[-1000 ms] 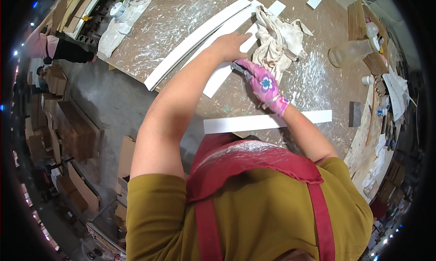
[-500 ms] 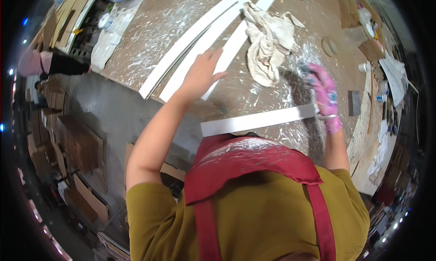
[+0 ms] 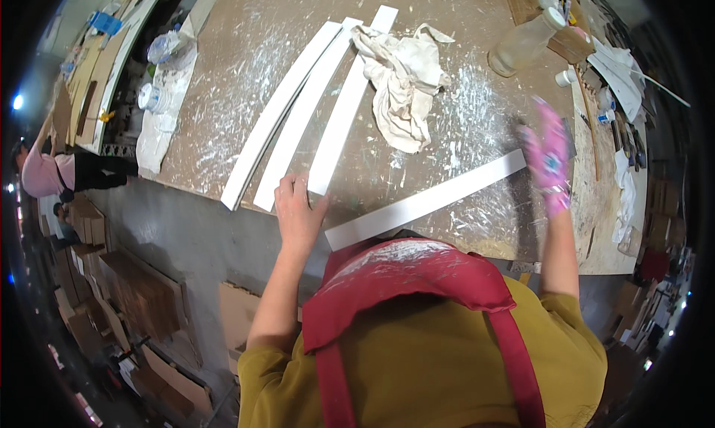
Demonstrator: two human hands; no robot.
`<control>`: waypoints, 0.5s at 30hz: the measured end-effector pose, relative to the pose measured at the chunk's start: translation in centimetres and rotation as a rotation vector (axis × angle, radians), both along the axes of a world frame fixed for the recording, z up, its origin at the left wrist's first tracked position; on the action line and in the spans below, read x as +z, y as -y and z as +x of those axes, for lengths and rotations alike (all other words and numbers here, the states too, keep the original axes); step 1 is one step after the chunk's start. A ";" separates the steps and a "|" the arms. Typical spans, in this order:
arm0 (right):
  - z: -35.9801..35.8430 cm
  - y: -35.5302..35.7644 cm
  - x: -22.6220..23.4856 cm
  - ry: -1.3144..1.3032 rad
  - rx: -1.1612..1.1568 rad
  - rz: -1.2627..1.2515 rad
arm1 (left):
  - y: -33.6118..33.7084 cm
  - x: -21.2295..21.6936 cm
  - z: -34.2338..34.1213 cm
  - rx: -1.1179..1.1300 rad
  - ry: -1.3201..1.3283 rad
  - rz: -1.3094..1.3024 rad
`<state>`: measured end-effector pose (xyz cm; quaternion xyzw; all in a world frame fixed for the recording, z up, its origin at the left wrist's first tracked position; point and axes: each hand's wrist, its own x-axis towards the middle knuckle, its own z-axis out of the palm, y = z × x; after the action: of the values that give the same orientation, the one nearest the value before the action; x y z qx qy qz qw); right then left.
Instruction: The person wipes long white furniture components with a cloth, applying a liquid from a bottle to the cloth between wipes and picking up pieces to clean all sides.
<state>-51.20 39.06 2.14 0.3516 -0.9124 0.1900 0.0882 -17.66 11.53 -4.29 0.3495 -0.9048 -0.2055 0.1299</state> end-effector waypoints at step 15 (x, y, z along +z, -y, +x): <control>10.4 23.7 -3.3 0.067 0.946 -0.044 | -0.4 -0.8 -0.1 -0.004 -0.047 0.032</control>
<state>-40.79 15.40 -1.18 0.7203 -0.6502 0.2397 -0.0301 -17.72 11.90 -5.07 0.3447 -0.8988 -0.2285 0.1452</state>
